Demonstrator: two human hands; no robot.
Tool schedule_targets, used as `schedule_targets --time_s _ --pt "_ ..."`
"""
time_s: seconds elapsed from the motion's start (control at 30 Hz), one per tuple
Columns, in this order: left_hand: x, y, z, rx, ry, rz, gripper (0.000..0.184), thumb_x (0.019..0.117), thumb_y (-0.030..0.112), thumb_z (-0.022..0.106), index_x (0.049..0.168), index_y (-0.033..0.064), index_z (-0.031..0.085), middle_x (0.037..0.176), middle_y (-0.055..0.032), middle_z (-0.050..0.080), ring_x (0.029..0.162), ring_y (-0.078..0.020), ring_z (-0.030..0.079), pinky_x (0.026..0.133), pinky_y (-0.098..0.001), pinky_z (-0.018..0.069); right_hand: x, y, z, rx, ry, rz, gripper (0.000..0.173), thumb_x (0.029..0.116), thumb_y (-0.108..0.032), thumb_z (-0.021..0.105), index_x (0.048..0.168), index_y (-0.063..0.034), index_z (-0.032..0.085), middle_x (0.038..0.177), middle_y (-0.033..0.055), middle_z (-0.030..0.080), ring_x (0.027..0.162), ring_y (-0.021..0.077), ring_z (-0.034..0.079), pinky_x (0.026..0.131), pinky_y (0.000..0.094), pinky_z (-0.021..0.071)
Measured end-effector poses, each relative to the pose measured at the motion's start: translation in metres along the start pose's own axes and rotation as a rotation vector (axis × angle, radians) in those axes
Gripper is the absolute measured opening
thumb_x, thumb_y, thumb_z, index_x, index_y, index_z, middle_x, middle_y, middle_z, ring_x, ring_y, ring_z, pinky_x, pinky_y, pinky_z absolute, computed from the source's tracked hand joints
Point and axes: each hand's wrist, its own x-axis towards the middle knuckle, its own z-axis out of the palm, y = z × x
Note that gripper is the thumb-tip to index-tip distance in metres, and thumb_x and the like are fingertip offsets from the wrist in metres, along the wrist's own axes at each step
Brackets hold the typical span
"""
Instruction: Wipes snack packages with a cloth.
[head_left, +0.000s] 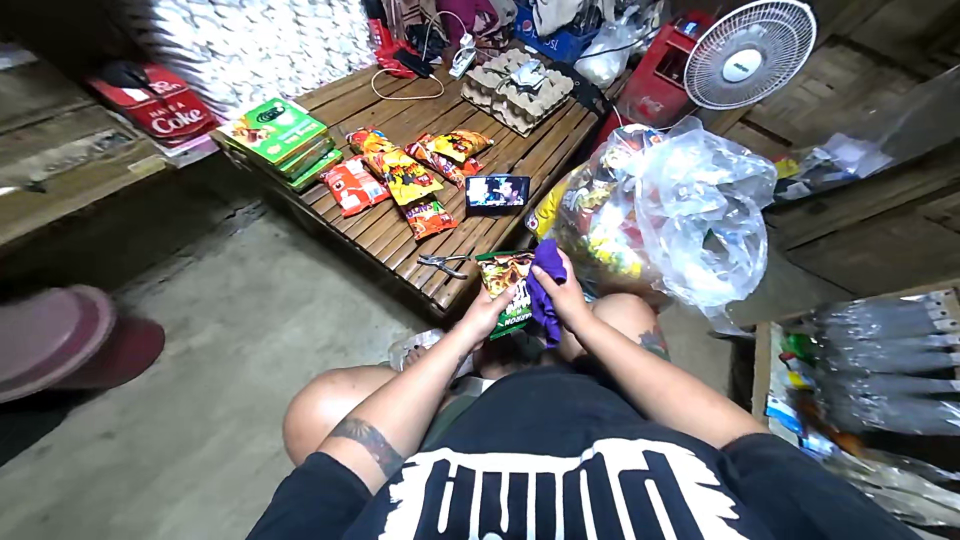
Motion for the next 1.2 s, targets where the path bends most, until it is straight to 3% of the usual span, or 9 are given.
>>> schedule_targets --time_s 0.1,0.27,0.4,0.8,0.93,1.0,1.03,1.1,1.2 --pt "-0.001 0.0 -0.001 0.004 -0.01 0.011 0.059 0.1065 0.022 0.052 0.153 -0.0006 0.022 0.121 -0.0159 0.065 0.104 -0.0162 0.069 0.093 -0.0336 0.0587 0.005 0.006 -0.003 0.193 0.008 0.08 0.076 0.0991 -0.033 0.066 0.159 -0.0089 0.026 0.141 0.0188 0.055 0.122 0.0196 0.061 0.103 0.0372 0.0517" --pt "-0.002 0.001 -0.002 -0.045 -0.014 0.012 0.06 0.1056 0.021 0.053 0.153 0.0012 0.022 0.121 -0.0161 0.066 0.104 -0.0186 0.07 0.092 -0.0352 0.0597 0.0 0.005 -0.006 0.316 -0.069 0.125 0.056 0.1017 -0.028 0.063 0.145 0.0005 0.043 0.119 0.0142 0.067 0.105 0.0142 0.068 0.093 0.0321 0.0576" --pt "-0.001 0.003 -0.002 -0.049 -0.029 -0.027 0.063 0.1069 0.028 0.051 0.156 0.0038 0.019 0.121 -0.016 0.066 0.104 -0.0193 0.07 0.092 -0.0361 0.0597 0.005 0.011 -0.007 0.23 0.013 0.078 0.069 0.094 -0.027 0.073 0.149 -0.0008 0.04 0.127 0.0167 0.064 0.111 0.0161 0.066 0.097 0.0339 0.0556" --pt "0.001 0.002 0.001 -0.081 -0.01 -0.068 0.079 0.0979 0.019 0.068 0.156 0.0034 0.016 0.125 -0.0186 0.064 0.107 -0.0222 0.07 0.094 -0.0384 0.0597 0.01 0.017 -0.006 0.11 0.104 0.124 0.067 0.0975 -0.032 0.07 0.149 0.0002 0.041 0.132 0.021 0.061 0.119 0.021 0.062 0.103 0.0374 0.0512" --pt "-0.002 0.009 0.002 -0.102 -0.079 -0.081 0.08 0.1006 0.024 0.062 0.16 0.0137 0.009 0.13 -0.0194 0.061 0.105 -0.0292 0.07 0.081 -0.0439 0.0631 0.009 0.012 -0.005 0.293 0.154 0.15 0.044 0.1038 -0.031 0.06 0.136 -0.0003 0.053 0.109 0.013 0.068 0.094 0.0131 0.068 0.084 0.0308 0.0575" --pt "-0.003 0.008 0.001 -0.125 -0.129 -0.038 0.085 0.1002 0.033 0.059 0.161 0.0155 0.002 0.138 -0.0191 0.055 0.109 -0.0283 0.068 0.084 -0.043 0.0622 0.005 0.005 -0.003 0.395 0.188 0.194 0.036 0.107 -0.032 0.053 0.125 -0.0013 0.059 0.094 0.0076 0.067 0.08 0.0099 0.066 0.073 0.0274 0.0565" --pt "-0.003 0.005 0.0 -0.137 -0.159 0.004 0.094 0.0969 0.042 0.062 0.162 0.0145 0.0 0.143 -0.0184 0.051 0.113 -0.0269 0.066 0.088 -0.0422 0.0611 0.004 0.004 -0.002 0.439 0.196 0.215 0.037 0.1078 -0.034 0.051 0.123 -0.0015 0.06 0.091 0.007 0.067 0.079 0.0102 0.066 0.073 0.0277 0.0565" --pt "-0.001 -0.003 -0.003 -0.158 -0.204 0.109 0.128 0.0766 0.072 0.074 0.162 0.0121 -0.001 0.152 -0.0153 0.045 0.125 -0.0239 0.061 0.099 -0.0402 0.0571 0.002 0.003 0.002 0.524 0.222 0.243 0.037 0.1088 -0.036 0.047 0.117 -0.003 0.062 0.087 0.0056 0.066 0.077 0.0103 0.065 0.071 0.0273 0.0558" --pt "0.0 -0.01 -0.001 -0.185 -0.216 0.219 0.148 0.0603 0.082 0.077 0.162 0.0101 -0.004 0.158 -0.0146 0.037 0.135 -0.023 0.053 0.108 -0.04 0.0508 -0.003 0.0 0.013 0.617 0.253 0.269 0.039 0.109 -0.037 0.046 0.119 -0.0027 0.06 0.092 0.0077 0.066 0.082 0.0121 0.066 0.075 0.0296 0.0569"
